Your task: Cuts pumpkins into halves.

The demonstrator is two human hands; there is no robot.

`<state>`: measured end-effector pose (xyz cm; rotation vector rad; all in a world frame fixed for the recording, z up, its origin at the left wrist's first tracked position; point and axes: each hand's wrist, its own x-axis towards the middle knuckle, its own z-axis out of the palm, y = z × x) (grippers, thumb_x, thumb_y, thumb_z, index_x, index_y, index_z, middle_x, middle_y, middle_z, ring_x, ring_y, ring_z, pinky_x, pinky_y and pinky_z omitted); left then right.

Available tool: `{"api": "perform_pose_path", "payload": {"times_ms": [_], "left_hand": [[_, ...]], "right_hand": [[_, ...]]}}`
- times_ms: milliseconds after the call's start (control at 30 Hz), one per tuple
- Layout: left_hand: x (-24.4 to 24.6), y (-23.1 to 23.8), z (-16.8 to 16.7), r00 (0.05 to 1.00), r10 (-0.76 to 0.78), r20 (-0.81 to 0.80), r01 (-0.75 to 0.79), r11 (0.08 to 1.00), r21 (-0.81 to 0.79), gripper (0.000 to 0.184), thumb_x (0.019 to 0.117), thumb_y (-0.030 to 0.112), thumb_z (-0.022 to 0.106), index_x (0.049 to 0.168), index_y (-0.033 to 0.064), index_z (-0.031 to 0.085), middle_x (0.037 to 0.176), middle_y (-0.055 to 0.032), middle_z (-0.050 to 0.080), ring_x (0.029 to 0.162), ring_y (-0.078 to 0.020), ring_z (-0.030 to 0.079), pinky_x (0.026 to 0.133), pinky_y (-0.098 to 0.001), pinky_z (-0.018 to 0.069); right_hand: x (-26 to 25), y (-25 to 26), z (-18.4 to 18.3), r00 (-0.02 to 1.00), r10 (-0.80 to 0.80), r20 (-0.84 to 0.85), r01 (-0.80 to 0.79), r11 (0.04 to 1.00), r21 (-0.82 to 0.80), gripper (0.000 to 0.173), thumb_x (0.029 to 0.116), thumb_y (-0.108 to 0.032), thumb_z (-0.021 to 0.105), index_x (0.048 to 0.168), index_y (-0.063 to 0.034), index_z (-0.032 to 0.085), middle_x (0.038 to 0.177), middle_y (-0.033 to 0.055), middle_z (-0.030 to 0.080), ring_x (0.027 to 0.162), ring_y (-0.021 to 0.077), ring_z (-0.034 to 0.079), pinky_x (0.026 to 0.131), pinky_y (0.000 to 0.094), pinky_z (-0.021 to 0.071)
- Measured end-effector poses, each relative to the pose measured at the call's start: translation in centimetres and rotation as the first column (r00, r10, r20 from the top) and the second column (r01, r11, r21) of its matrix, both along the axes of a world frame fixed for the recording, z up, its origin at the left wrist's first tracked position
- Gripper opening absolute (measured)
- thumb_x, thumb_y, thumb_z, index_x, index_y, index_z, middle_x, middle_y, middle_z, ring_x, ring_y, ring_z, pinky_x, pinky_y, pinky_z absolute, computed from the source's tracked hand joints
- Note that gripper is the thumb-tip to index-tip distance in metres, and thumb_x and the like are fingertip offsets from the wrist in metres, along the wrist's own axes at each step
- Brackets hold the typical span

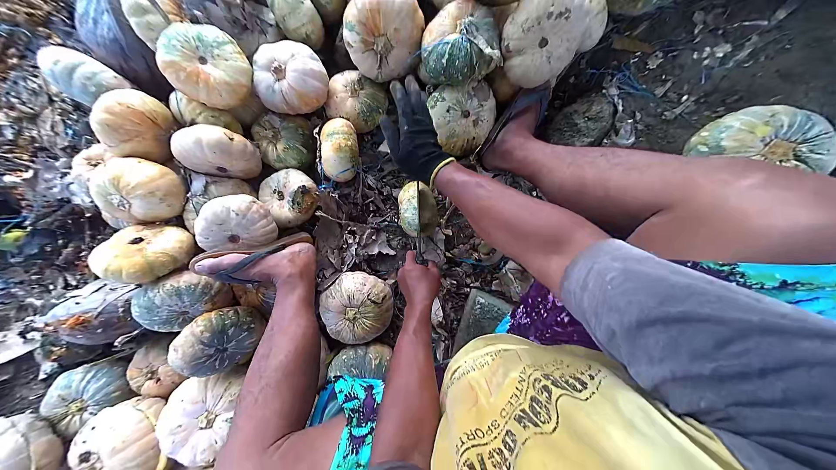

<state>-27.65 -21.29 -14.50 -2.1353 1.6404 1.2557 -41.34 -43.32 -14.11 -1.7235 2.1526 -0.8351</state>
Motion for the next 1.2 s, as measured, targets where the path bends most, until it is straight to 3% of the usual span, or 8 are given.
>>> {"api": "perform_pose_path", "payload": {"times_ms": [167, 300, 367, 467, 600, 800, 900, 1200], "left_hand": [[0.6, 0.4, -3.0, 0.995, -0.063, 0.072, 0.059, 0.997, 0.051, 0.038, 0.0949, 0.028, 0.063, 0.129, 0.0105, 0.065, 0.107, -0.0150, 0.075, 0.103, -0.0328, 0.073, 0.089, -0.0563, 0.0571], [1.8, 0.4, -2.9, 0.999, 0.033, -0.013, -0.033, 0.997, -0.063, 0.034, 0.0935, 0.025, 0.066, 0.120, 0.0050, 0.070, 0.100, -0.0166, 0.076, 0.096, -0.0335, 0.074, 0.086, -0.0560, 0.0578], [1.8, 0.4, -2.8, 0.998, 0.064, -0.025, -0.066, 0.994, -0.089, 0.033, 0.0925, 0.024, 0.067, 0.118, 0.0042, 0.070, 0.098, -0.0163, 0.076, 0.094, -0.0331, 0.074, 0.086, -0.0554, 0.0576], [0.9, -0.7, -2.5, 0.999, 0.046, -0.028, -0.049, 0.991, -0.125, 0.034, 0.0932, 0.023, 0.067, 0.121, 0.0034, 0.070, 0.101, -0.0174, 0.076, 0.097, -0.0329, 0.074, 0.089, -0.0538, 0.0569], [0.3, -1.6, -3.5, 1.000, 0.000, -0.030, -0.002, 0.998, -0.064, 0.036, 0.0949, 0.024, 0.066, 0.126, 0.0047, 0.066, 0.106, -0.0175, 0.075, 0.103, -0.0322, 0.073, 0.093, -0.0525, 0.0562], [2.8, 1.3, 1.1, 0.972, 0.162, -0.170, -0.145, 0.984, 0.107, 0.028, 0.0916, 0.019, 0.066, 0.114, 0.0034, 0.067, 0.091, -0.0145, 0.070, 0.078, -0.0273, 0.071, 0.073, -0.0509, 0.0591], [4.6, 4.4, 3.6, 0.948, 0.244, -0.205, -0.213, 0.964, 0.160, 0.021, 0.0905, 0.016, 0.066, 0.108, 0.0038, 0.066, 0.082, -0.0111, 0.066, 0.067, -0.0239, 0.066, 0.063, -0.0462, 0.0571], [3.4, 4.9, 4.2, 0.999, -0.046, 0.024, 0.045, 0.997, 0.060, 0.033, 0.0973, 0.025, 0.062, 0.124, 0.0068, 0.065, 0.103, -0.0153, 0.074, 0.100, -0.0317, 0.073, 0.089, -0.0543, 0.0567]], "right_hand": [[-0.2, 2.4, -4.3, 0.999, -0.036, 0.029, 0.031, 0.987, 0.160, 0.068, 0.1056, -0.040, 0.046, 0.161, -0.0055, 0.030, 0.168, 0.0210, 0.023, 0.157, 0.0330, 0.022, 0.127, 0.0474, 0.0237], [-1.9, 3.7, -0.4, 0.935, -0.195, 0.295, 0.186, 0.981, 0.058, 0.056, 0.1091, -0.034, 0.041, 0.156, -0.0036, 0.040, 0.163, 0.0206, 0.036, 0.154, 0.0324, 0.030, 0.127, 0.0456, 0.0268], [-2.0, 6.1, 1.2, 0.826, -0.387, 0.410, 0.299, 0.917, 0.265, 0.055, 0.1119, -0.038, 0.032, 0.153, -0.0046, 0.045, 0.157, 0.0175, 0.045, 0.149, 0.0263, 0.040, 0.124, 0.0413, 0.0329], [0.1, 9.0, -0.3, 0.727, -0.399, 0.559, 0.152, 0.887, 0.436, 0.060, 0.1102, -0.050, 0.031, 0.144, -0.0076, 0.055, 0.144, 0.0166, 0.058, 0.135, 0.0272, 0.055, 0.114, 0.0505, 0.0439], [1.9, 9.6, -3.6, 0.773, -0.324, 0.546, 0.078, 0.902, 0.425, 0.058, 0.1098, -0.049, 0.033, 0.149, -0.0115, 0.053, 0.157, 0.0110, 0.048, 0.147, 0.0228, 0.043, 0.123, 0.0463, 0.0343], [4.4, 14.0, -4.7, 0.900, -0.087, 0.427, -0.004, 0.978, 0.209, 0.050, 0.1107, -0.033, 0.034, 0.146, -0.0049, 0.055, 0.156, 0.0164, 0.048, 0.149, 0.0305, 0.039, 0.126, 0.0470, 0.0293], [4.0, 14.6, -2.4, 0.827, -0.275, 0.491, 0.096, 0.929, 0.358, 0.054, 0.1121, -0.035, 0.027, 0.134, -0.0024, 0.063, 0.138, 0.0198, 0.062, 0.134, 0.0320, 0.055, 0.116, 0.0484, 0.0418], [1.8, 11.2, -5.7, 0.744, -0.393, 0.541, -0.091, 0.742, 0.664, 0.058, 0.1128, -0.043, 0.022, 0.144, -0.0086, 0.056, 0.143, 0.0214, 0.059, 0.135, 0.0363, 0.054, 0.113, 0.0604, 0.0407]]}}
